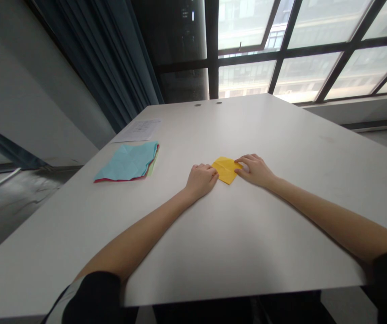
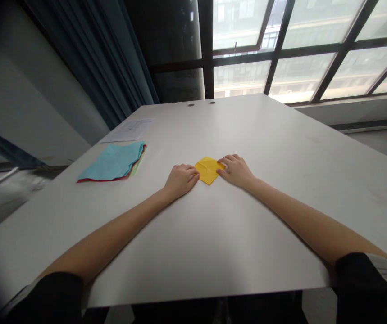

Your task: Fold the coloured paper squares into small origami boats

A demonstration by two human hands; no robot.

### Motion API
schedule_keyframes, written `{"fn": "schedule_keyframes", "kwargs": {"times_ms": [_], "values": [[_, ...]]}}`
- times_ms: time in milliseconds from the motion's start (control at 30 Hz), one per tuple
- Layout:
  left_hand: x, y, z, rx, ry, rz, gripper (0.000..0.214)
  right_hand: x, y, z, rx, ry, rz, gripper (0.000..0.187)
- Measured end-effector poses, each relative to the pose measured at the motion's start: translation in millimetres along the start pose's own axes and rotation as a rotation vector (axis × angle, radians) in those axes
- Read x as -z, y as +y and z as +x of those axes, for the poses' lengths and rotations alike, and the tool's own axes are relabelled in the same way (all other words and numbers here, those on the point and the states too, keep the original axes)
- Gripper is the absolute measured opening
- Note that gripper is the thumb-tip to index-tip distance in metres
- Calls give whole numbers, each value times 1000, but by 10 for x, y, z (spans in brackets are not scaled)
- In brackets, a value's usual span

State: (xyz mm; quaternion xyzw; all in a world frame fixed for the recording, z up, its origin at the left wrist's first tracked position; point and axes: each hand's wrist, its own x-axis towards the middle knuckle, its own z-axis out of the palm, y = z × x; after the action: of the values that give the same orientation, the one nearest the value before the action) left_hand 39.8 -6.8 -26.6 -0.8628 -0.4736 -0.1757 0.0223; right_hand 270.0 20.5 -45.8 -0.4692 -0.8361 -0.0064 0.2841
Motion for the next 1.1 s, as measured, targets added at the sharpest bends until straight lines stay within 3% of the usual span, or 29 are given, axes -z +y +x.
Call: {"fn": "schedule_keyframes", "kwargs": {"times_ms": [200,367,733,967,1100], "values": [[-48,-95,17,125,48,-47,19,-62,48,-6,-89,-105,-22,39],[-67,-132,37,228,90,-120,41,-70,92,15,-96,-91,52,38],[-46,-113,19,167,112,-77,18,-53,90,12,-18,-24,196,14],[-64,-128,22,148,101,-91,19,-57,89,6,70,-70,124,28],[-56,-103,26,130,89,-50,20,-14,0,-2,106,-73,71,24]]}}
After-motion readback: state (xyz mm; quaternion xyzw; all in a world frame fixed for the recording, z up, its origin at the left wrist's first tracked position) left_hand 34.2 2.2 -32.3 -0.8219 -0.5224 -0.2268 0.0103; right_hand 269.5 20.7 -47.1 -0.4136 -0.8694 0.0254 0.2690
